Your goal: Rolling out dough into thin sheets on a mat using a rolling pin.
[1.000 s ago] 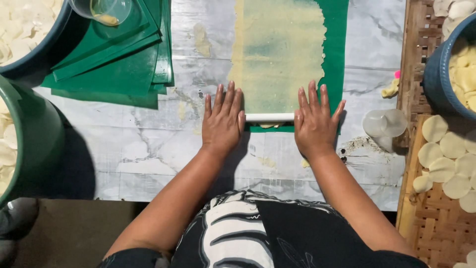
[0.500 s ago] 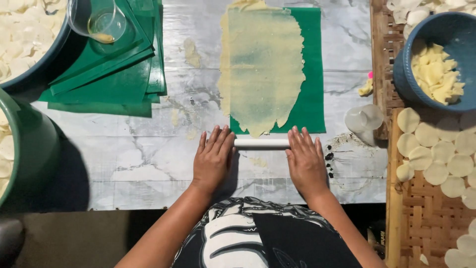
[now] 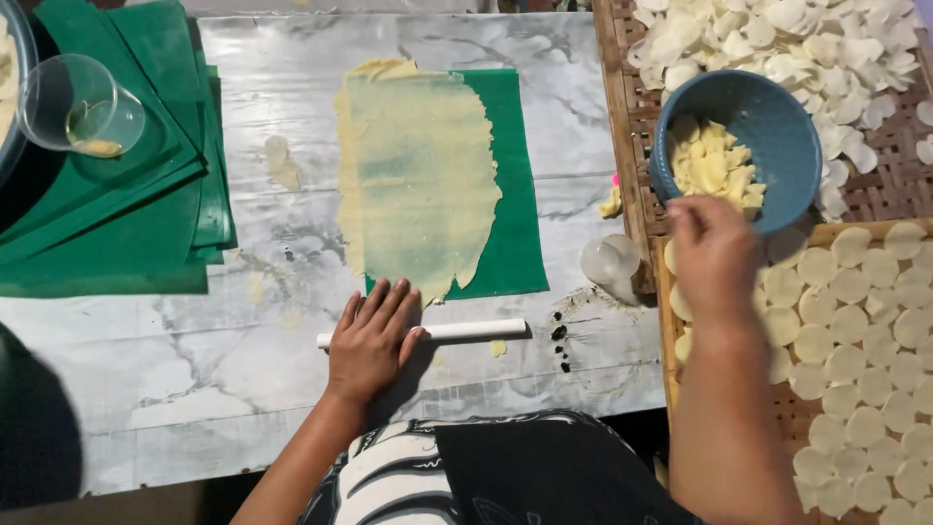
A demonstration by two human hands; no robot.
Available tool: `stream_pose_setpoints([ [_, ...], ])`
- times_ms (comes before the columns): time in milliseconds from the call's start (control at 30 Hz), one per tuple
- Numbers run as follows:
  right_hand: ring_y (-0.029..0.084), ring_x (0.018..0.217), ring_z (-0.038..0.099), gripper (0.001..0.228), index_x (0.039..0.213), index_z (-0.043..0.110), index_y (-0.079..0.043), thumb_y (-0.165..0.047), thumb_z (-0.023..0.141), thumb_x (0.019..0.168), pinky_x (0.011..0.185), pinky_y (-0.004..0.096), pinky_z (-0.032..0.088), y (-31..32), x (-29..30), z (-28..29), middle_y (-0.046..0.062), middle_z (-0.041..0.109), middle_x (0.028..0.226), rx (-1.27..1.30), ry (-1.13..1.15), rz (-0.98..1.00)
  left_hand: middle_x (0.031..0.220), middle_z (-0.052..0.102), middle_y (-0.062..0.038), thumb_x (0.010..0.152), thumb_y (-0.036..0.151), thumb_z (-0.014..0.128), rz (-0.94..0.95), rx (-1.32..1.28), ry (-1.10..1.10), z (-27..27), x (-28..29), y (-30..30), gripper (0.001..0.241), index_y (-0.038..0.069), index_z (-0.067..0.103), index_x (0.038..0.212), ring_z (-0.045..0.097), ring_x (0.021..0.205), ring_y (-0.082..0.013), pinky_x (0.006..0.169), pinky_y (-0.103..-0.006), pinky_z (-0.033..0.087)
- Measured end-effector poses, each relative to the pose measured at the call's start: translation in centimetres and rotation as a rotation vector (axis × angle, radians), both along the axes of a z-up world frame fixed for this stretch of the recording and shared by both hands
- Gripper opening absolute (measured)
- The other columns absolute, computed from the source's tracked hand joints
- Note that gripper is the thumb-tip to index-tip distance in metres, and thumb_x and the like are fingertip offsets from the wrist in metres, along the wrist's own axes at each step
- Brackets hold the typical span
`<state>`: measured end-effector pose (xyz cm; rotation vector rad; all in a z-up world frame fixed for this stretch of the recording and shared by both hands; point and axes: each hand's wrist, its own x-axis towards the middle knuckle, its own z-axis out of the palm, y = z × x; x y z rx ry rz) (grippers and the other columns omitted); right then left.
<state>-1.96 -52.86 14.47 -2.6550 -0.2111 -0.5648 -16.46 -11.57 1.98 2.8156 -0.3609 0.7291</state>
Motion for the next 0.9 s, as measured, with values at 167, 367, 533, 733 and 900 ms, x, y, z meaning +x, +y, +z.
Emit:
stream_pose_setpoints([
  [167,0.030,0.081,0.071,0.012,0.104,0.081,-0.005,0.000,0.071,0.104,0.067,0.045,0.057,-11.7,8.3,-1.0,0.014,0.077,0.098,-0.097,0.103,-0.281,0.152,0.059,-0.001,0.103,0.039,0.060,-0.057,0.008,0.089,1.9,-0.1,0.2,0.048,0.020,0.061,0.146,0.054,0.142,-0.0223,0.116,-0.0412,0.041],
  [367,0.035,0.094,0.067,0.036,0.110,0.078,-0.008,-0.043,0.071,0.105,0.099,0.053,0.039,-5.1,11.3,1.2,0.015,0.076,0.107,-0.121,0.670,-0.537,0.150,0.060,-0.001,0.103,0.038,0.058,-0.057,0.006,0.078,1.9,-0.2,0.3,0.046,0.020,0.063,0.145,0.057,0.141,-0.0229,0.111,-0.0382,0.045],
  [533,0.044,0.110,0.062,0.043,0.111,0.075,-0.002,-0.041,0.073,0.093,0.098,0.057,0.035,-5.6,12.9,0.2,0.017,0.068,0.122,-0.162,0.752,-0.518,0.150,0.061,-0.001,0.103,0.038,0.058,-0.053,0.001,0.077,2.0,0.1,0.3,0.045,0.020,0.063,0.144,0.057,0.140,-0.0224,0.111,-0.0380,0.045],
  [733,0.019,0.082,0.056,0.027,0.105,0.069,-0.022,-0.046,0.076,0.096,0.065,0.040,0.041,-10.8,12.8,0.2,-0.001,0.066,0.098,0.415,0.755,-0.571,0.150,0.060,-0.001,0.102,0.038,0.058,-0.052,0.001,0.091,2.0,0.1,0.3,0.046,0.021,0.063,0.144,0.057,0.141,-0.0227,0.111,-0.0385,0.046],
  [900,0.016,0.106,0.072,0.015,0.103,0.059,-0.018,-0.027,0.069,0.108,0.084,0.030,0.064,-11.4,11.6,3.0,0.002,0.070,0.111,0.961,0.573,-0.350,0.150,0.060,-0.001,0.103,0.040,0.057,-0.045,0.016,0.093,2.1,0.0,0.2,0.046,0.021,0.062,0.144,0.057,0.140,-0.0232,0.109,-0.0385,0.046],
])
